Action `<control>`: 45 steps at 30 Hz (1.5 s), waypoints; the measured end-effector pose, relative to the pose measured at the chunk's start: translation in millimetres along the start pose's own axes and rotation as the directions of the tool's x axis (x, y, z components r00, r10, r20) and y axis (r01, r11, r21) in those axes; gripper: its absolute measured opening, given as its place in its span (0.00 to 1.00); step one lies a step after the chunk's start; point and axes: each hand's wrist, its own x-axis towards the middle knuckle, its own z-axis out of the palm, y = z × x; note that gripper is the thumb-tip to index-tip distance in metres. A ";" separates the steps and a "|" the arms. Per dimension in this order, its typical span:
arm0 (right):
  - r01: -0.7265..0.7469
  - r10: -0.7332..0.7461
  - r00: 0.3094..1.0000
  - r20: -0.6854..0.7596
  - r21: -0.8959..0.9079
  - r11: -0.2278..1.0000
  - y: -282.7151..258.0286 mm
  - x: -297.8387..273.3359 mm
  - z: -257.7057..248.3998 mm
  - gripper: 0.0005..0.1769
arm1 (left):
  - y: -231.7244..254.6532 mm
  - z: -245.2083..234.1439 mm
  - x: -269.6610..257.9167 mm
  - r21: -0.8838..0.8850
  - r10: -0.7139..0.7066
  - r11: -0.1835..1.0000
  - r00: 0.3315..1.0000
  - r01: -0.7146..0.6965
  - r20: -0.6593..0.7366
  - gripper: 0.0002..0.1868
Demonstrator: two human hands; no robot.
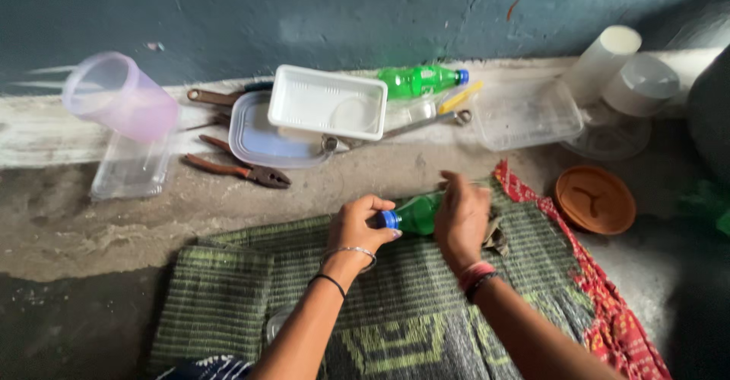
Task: The person scrubs various plastic items, including a green bottle, a brown bowl, a white container, and a plastic lid, using a small brush. They wipe the items with a cloth and place them into a large metal basin filled with water and other green bottles.
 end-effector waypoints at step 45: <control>0.414 -0.437 0.872 0.218 0.146 0.899 -44.2 -5.5 -14.4 0.12 | -9.3 -3.4 -5.2 -0.465 -0.460 0.758 0.880 0.458 0.117 0.14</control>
